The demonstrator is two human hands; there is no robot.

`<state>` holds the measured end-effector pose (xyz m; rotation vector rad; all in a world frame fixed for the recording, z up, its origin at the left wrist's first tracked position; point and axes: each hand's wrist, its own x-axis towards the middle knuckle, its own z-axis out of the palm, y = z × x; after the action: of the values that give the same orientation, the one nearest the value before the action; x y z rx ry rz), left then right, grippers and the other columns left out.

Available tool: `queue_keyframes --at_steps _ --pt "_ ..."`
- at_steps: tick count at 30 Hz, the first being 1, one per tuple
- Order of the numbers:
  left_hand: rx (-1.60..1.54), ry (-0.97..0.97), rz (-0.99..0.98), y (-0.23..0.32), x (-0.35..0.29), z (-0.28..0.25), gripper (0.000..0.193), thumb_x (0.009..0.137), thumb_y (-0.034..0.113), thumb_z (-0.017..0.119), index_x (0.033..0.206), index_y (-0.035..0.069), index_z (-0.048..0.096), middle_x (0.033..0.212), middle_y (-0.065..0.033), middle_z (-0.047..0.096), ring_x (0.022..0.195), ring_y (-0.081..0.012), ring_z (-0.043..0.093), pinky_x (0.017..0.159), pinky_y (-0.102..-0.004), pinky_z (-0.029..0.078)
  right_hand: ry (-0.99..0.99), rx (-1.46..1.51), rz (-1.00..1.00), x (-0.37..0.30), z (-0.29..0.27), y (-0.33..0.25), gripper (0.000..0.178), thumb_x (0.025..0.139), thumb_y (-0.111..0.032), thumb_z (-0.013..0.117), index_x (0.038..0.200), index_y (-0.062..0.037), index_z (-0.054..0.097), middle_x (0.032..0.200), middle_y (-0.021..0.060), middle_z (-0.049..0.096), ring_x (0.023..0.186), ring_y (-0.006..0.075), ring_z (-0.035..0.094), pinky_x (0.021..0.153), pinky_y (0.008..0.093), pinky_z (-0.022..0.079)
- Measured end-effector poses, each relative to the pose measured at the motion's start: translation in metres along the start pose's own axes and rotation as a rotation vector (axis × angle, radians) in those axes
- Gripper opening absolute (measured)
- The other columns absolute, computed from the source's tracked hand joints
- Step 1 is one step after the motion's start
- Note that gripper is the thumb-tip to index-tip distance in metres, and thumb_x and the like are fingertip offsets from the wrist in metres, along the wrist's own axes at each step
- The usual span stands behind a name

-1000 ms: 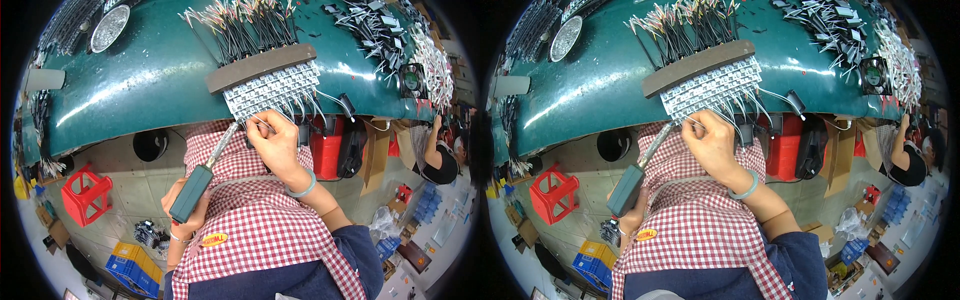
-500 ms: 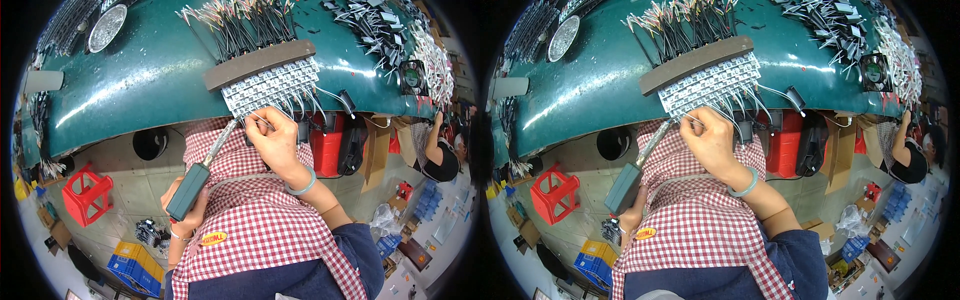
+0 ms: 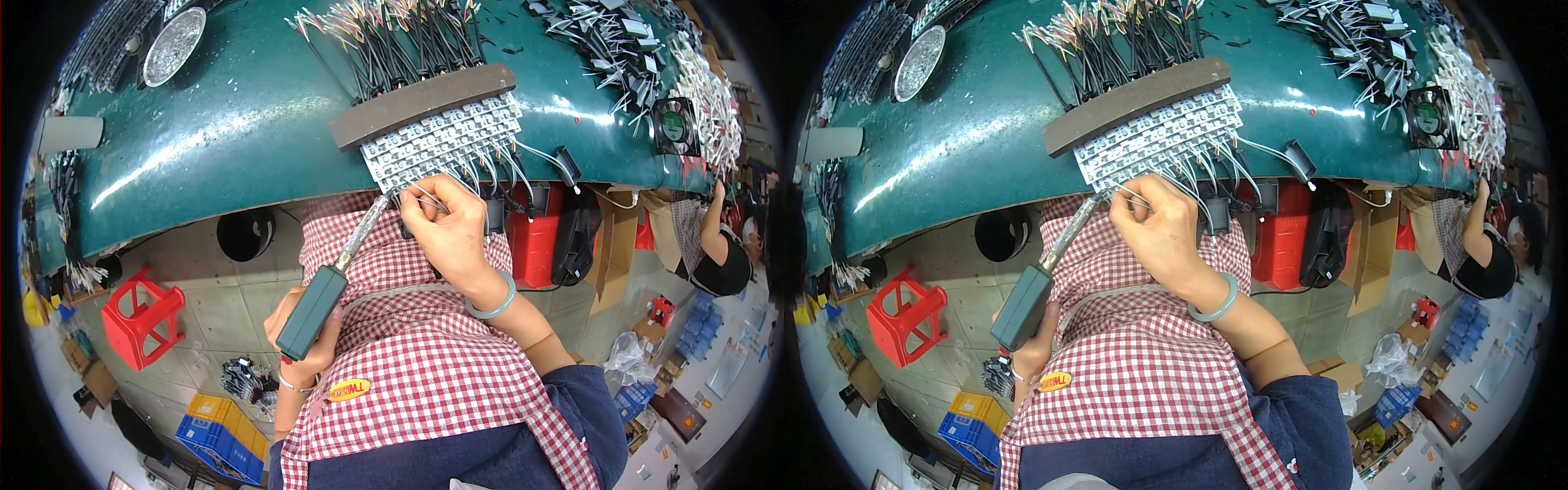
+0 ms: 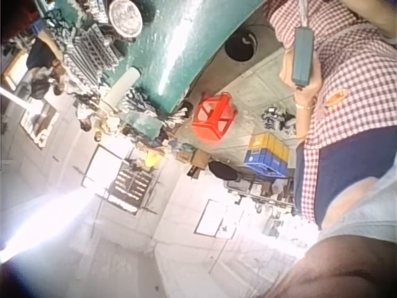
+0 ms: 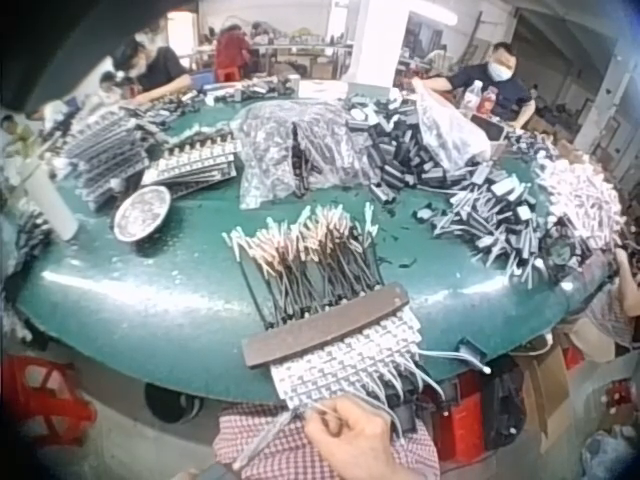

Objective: The person solders wires onto a board assembly using a handheld soldering tool, picking up wire components from the table and attaching the wires to the board.

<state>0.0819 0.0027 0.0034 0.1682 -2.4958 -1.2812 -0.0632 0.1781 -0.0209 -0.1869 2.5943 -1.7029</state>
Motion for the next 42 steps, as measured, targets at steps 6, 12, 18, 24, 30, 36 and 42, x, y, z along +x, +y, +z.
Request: queue_keyframes --at_steps 6,12,18,24,30,36,42 --pt "-0.023 -0.066 -0.054 -0.002 -0.005 -0.004 0.018 0.066 -0.004 0.074 0.083 -0.006 0.068 0.077 -0.0147 0.065 0.065 -0.0278 0.066 0.058 -0.0319 0.052 -0.004 -0.003 0.004 -0.003 0.0 -0.002 0.007 0.076 -0.001 0.073 0.077 0.0007 0.066 0.064 0.0045 0.058 0.051 0.0094 0.048 0.048 0.0269 0.039" --pt "-0.064 -0.046 -0.136 -0.014 -0.027 -0.006 0.018 0.068 -0.003 0.074 0.085 -0.006 0.069 0.077 -0.0153 0.064 0.064 -0.0287 0.065 0.057 -0.0326 0.051 -0.013 0.006 0.001 -0.002 -0.001 -0.001 0.005 0.08 0.0 0.073 0.081 0.0013 0.068 0.061 -0.0032 0.05 0.056 0.0027 0.041 0.049 0.0212 0.034" --pt "-0.102 0.047 -0.247 -0.021 -0.028 -0.001 0.02 0.069 -0.001 0.074 0.088 -0.006 0.069 0.08 -0.0171 0.066 0.063 -0.0296 0.064 0.058 -0.0342 0.051 -0.023 0.008 -0.003 0.003 0.002 0.005 0.005 0.081 0.0 0.073 0.081 0.0005 0.068 0.061 -0.0032 0.051 0.056 0.0025 0.041 0.049 0.021 0.034" --pt "-0.188 0.047 -0.245 -0.035 -0.055 -0.008 0.027 0.077 0.0 0.074 0.102 -0.004 0.067 0.089 -0.0131 0.069 0.069 -0.0246 0.065 0.063 -0.0348 0.051 0.015 0.039 -0.052 -0.001 -0.001 0.004 0.007 0.079 -0.006 0.074 0.082 -0.0036 0.068 0.068 0.0061 0.061 0.057 0.011 0.055 0.052 0.0279 0.044" --pt "-0.256 0.252 -0.276 -0.089 0.005 -0.022 0.034 0.084 0.007 0.072 0.114 -0.004 0.063 0.1 -0.0131 0.069 0.073 -0.0207 0.063 0.067 -0.0344 0.05 0.053 0.031 -0.131 -0.003 0.009 0.009 0.011 0.079 -0.005 0.071 0.078 0.0015 0.063 0.065 0.0105 0.056 0.053 0.022 0.056 0.051 0.035 0.045" --pt "0.097 0.557 0.022 -0.073 0.065 -0.059 0.044 0.089 0.02 0.072 0.124 -0.004 0.062 0.107 -0.0194 0.068 0.086 -0.0267 0.065 0.08 -0.0394 0.052 0.0 0.025 -0.073 -0.004 0.003 0.013 0.014 0.084 -0.013 0.067 0.082 0.0 0.062 0.07 0.013 0.06 0.061 0.0301 0.061 0.058 0.0417 0.048" --pt "0.014 0.785 -0.139 -0.093 0.137 -0.09 0.032 0.078 0.017 0.085 0.09 -0.009 0.069 0.085 -0.0173 0.07 0.065 -0.0225 0.061 0.061 -0.0384 0.053 -0.064 0.081 -0.161 -0.005 -0.002 0.01 0.017 0.093 -0.016 0.061 0.095 0.0004 0.061 0.087 0.0161 0.061 0.082 0.0349 0.063 0.072 0.0442 0.05"
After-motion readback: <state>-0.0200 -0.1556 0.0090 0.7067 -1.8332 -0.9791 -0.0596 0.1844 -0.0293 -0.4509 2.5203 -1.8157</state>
